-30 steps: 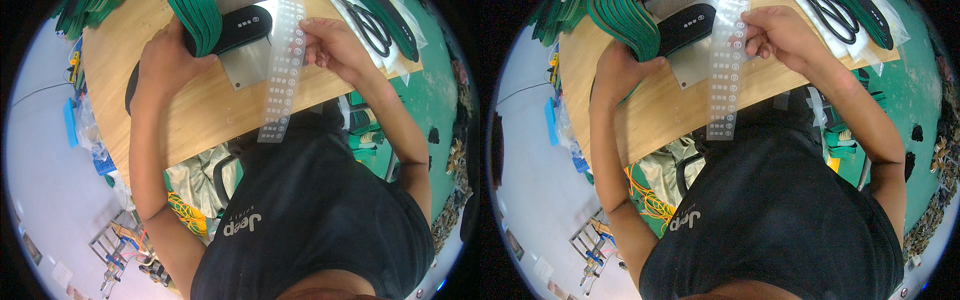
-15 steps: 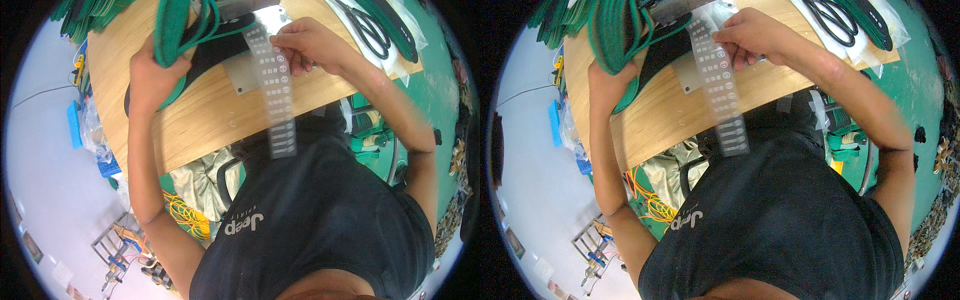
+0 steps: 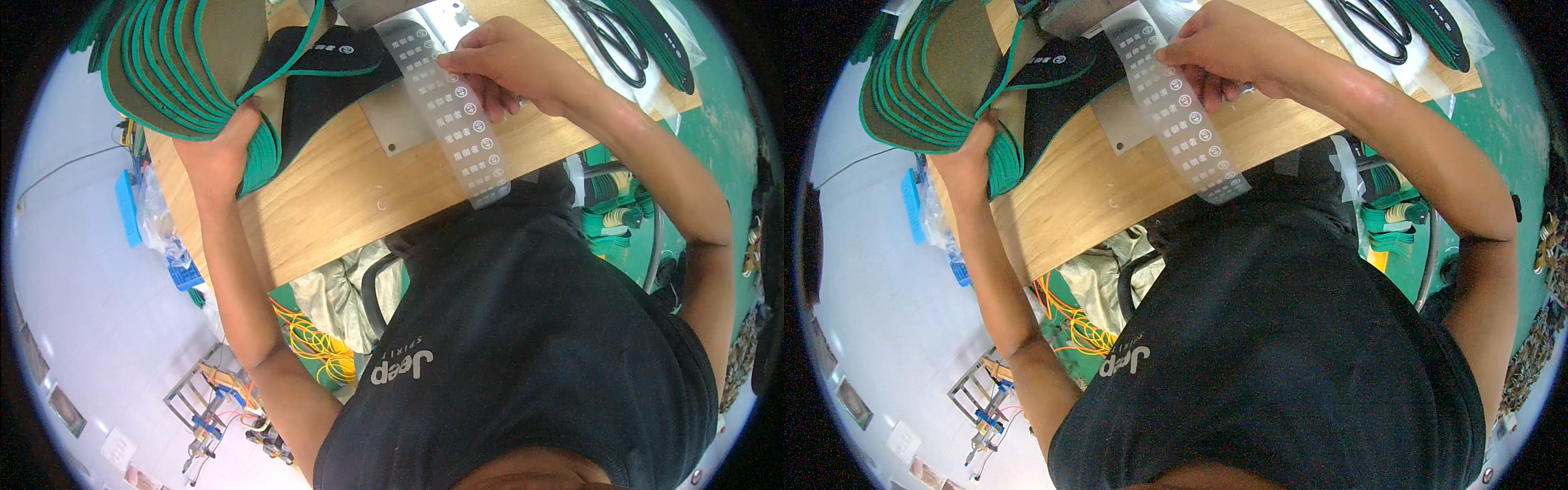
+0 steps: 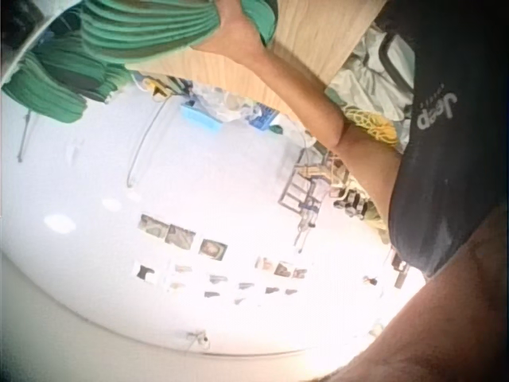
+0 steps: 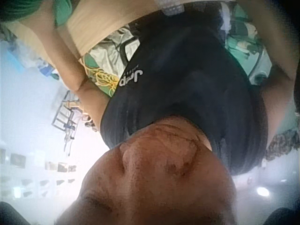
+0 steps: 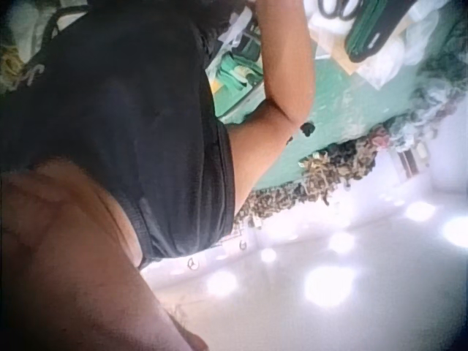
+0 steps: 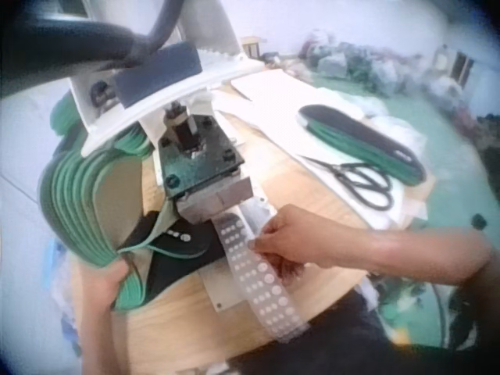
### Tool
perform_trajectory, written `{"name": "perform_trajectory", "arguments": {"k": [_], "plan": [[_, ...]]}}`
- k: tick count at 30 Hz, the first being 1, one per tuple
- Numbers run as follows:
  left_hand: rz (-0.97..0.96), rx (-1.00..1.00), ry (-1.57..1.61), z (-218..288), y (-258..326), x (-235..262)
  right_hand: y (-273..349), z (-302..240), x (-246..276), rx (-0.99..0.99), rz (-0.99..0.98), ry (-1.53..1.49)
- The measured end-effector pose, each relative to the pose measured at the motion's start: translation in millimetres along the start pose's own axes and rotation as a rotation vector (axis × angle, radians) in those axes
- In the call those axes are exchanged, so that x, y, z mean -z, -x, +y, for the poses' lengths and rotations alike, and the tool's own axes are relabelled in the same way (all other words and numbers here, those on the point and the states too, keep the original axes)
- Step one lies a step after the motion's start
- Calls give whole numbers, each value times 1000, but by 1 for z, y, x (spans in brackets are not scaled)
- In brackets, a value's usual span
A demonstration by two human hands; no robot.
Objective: The person takes a stack of green insoles, places them one by one into a small labeling machine to apply a size or logo sticker, and then cuts a piece of clear material with shears.
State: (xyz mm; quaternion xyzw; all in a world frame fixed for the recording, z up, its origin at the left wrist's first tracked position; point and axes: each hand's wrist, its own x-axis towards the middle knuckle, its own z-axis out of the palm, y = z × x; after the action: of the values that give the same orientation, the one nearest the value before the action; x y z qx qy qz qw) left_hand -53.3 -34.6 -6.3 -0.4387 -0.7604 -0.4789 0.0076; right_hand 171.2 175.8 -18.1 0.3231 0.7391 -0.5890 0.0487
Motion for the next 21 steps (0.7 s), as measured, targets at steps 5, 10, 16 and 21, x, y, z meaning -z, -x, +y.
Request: {"name": "perform_trajectory", "arguments": {"k": [5, 10, 16, 21], "plan": [[53, 18, -29, -7, 2, 3, 6, 0, -1, 4, 23, 19], [103, -38, 151, -9, 1, 5, 6, -4, -2, 0, -52, -25], [67, -8, 163, -4, -6, -4, 4, -5, -3, -29, -59, -32], [45, -28, 181, -4, -7, -4, 7, -4, -6, -35, -19, -43]]}}
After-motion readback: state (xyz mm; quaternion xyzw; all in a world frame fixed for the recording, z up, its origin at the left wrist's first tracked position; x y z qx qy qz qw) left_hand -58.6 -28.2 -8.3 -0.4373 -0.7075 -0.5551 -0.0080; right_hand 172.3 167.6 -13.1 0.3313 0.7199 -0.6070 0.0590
